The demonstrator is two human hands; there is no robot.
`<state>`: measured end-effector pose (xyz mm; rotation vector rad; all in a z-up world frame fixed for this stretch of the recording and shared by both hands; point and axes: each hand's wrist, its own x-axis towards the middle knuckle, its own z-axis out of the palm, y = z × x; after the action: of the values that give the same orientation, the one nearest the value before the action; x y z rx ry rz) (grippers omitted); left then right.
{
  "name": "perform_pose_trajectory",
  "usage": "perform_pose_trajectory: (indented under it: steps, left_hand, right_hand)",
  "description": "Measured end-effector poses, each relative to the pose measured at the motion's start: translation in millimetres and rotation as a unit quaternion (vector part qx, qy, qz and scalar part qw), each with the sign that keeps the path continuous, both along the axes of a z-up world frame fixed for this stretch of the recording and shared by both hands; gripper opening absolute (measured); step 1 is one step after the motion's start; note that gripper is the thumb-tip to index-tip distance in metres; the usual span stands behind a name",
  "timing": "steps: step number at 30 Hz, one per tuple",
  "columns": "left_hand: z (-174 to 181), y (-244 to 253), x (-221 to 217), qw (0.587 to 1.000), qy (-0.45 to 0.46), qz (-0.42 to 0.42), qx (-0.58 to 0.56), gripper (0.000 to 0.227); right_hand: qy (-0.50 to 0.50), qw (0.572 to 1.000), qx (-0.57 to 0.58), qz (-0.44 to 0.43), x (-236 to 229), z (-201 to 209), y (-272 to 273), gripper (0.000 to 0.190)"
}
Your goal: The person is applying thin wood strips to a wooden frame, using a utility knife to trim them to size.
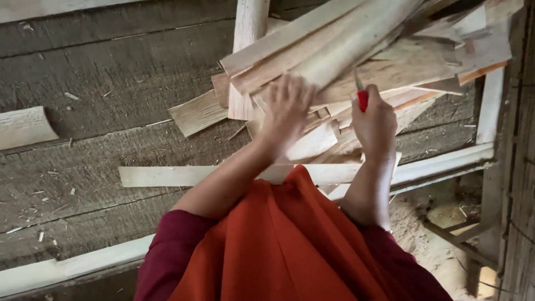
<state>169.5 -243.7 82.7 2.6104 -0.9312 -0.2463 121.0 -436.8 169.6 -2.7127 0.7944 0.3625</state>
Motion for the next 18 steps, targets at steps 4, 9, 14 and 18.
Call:
perform_pose_trajectory:
  steps: [4, 9, 14, 18]
  left_hand:
    - [0.0, 11.2, 11.5, 0.988, -0.154, 0.020, -0.026, 0.095]
    - [53.9, 29.5, 42.7, 0.996, 0.033, 0.047, -0.074, 0.069]
    - [60.3, 25.2, 27.3, 0.998, 0.038, 0.017, -0.047, 0.074]
    - [32.7, 8.0, 5.4, 0.997, -0.027, -0.032, 0.067, 0.088]
  right_hand:
    - [-0.019, 0.999, -0.002, -0.036, -18.4, -6.7, -28.1, 0.023]
    - [-0.038, 0.994, 0.069, -0.071, -28.9, 22.4, -24.8, 0.021]
    - [-0.041, 0.995, 0.071, -0.059, -36.1, 4.4, -37.2, 0.023]
    - [-0.094, 0.981, 0.169, -0.030, -28.6, 8.2, -25.2, 0.027]
